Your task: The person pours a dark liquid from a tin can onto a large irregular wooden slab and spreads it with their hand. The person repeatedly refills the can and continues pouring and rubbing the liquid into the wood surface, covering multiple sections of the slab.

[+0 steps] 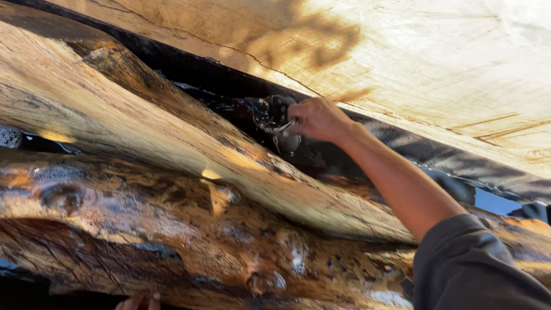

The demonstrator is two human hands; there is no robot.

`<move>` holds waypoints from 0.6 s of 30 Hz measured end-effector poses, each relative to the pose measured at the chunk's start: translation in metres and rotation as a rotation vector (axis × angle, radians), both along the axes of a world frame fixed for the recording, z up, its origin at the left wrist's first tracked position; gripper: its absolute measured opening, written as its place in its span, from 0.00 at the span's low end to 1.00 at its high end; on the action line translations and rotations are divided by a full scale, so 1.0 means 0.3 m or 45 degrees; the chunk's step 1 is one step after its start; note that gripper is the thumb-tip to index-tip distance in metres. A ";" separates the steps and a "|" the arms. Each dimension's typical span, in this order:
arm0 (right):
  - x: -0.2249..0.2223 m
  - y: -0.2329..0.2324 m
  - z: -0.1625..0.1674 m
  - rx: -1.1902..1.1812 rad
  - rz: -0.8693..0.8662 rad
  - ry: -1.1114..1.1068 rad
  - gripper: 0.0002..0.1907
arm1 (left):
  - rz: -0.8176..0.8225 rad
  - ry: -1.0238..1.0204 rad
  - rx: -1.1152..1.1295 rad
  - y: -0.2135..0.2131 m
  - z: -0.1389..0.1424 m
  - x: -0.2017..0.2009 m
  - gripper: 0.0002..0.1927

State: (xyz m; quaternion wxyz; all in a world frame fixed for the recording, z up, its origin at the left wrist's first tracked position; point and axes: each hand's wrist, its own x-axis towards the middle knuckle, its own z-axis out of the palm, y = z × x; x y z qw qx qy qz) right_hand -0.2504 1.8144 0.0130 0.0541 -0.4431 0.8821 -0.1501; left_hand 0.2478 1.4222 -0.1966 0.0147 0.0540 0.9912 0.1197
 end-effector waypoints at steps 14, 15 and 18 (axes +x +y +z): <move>0.617 0.549 0.717 0.433 -0.110 0.227 0.23 | 1.061 0.196 0.140 0.711 0.315 0.090 0.15; 0.639 0.539 0.717 0.516 -0.162 0.167 0.24 | 1.042 0.220 0.125 0.713 0.328 0.092 0.15; 0.696 0.513 0.697 0.616 -0.240 0.044 0.27 | 0.989 0.205 -0.016 0.693 0.363 0.090 0.17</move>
